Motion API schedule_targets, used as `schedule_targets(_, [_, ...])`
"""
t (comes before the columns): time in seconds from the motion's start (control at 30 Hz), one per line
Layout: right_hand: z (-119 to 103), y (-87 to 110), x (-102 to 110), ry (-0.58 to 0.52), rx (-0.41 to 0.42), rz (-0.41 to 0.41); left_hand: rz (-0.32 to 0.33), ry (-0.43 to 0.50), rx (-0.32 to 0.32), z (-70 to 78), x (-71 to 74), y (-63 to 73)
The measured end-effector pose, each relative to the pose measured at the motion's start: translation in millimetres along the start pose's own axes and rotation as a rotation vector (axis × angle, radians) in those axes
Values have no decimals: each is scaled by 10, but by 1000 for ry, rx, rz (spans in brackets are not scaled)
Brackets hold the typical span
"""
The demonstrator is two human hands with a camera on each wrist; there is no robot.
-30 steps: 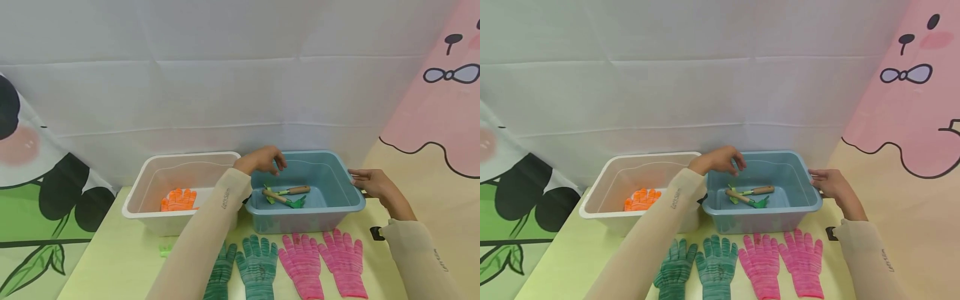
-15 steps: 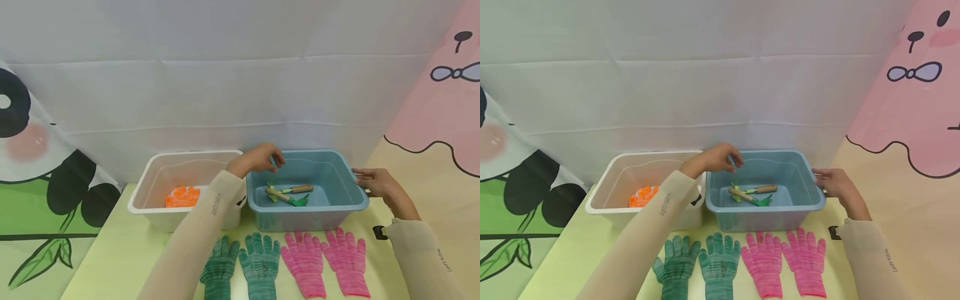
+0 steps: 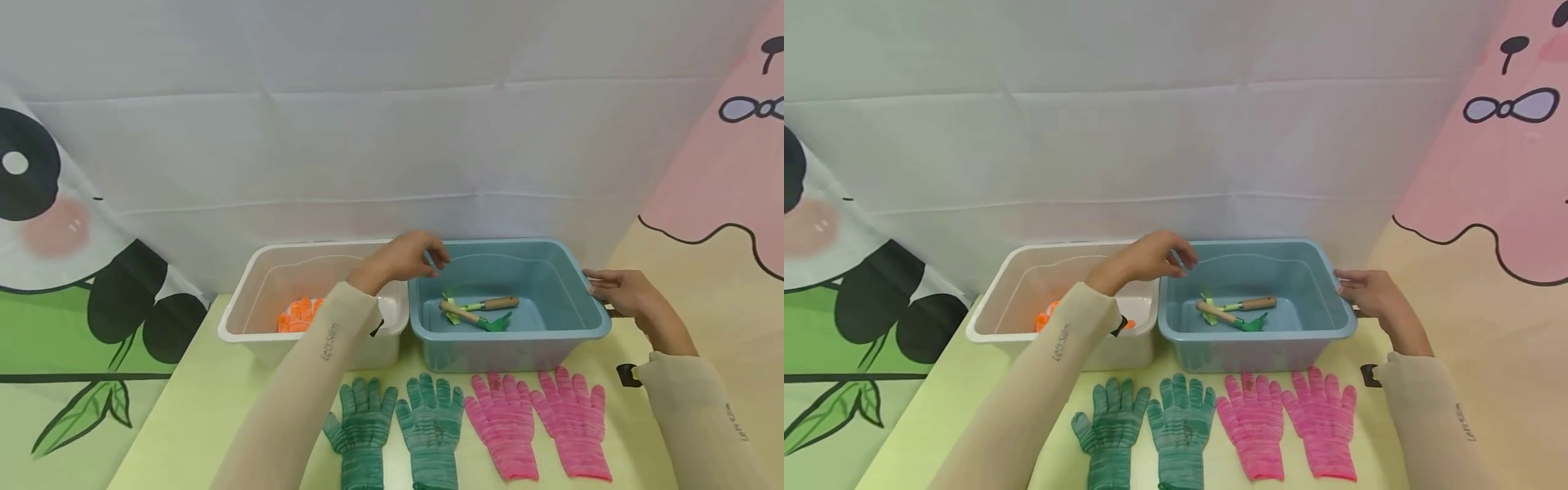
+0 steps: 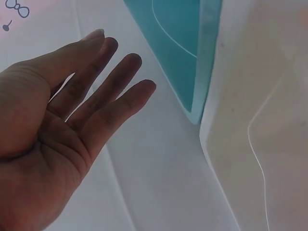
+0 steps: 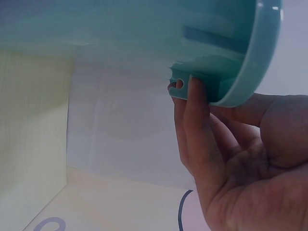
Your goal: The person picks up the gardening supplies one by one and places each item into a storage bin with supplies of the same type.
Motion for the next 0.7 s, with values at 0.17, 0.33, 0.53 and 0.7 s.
schedule_targets(0.17, [16, 22, 24, -3, 2, -7, 28, 35, 17, -131, 42, 120])
schedule_targets(0.33, [28, 21, 42, -1, -3, -11, 53, 67, 2, -231, 78, 242])
schedule_targets(0.53, [22, 26, 39, 0, 0, -5, 80, 109, -3, -364, 99, 378])
schedule_targets(0.7, [18, 35, 31, -1, -4, -8, 95, 143, -16, -466, 86, 497])
Point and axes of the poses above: each hand's wrist, its own y-axis away from the middle knuckle, its own x-axis out of the back of the hand, z = x × y, the point moved 2 cm from there along -y, towards the middle knuckle, and after that the axes turned 10 degrees about x, right-handed, at the moved point
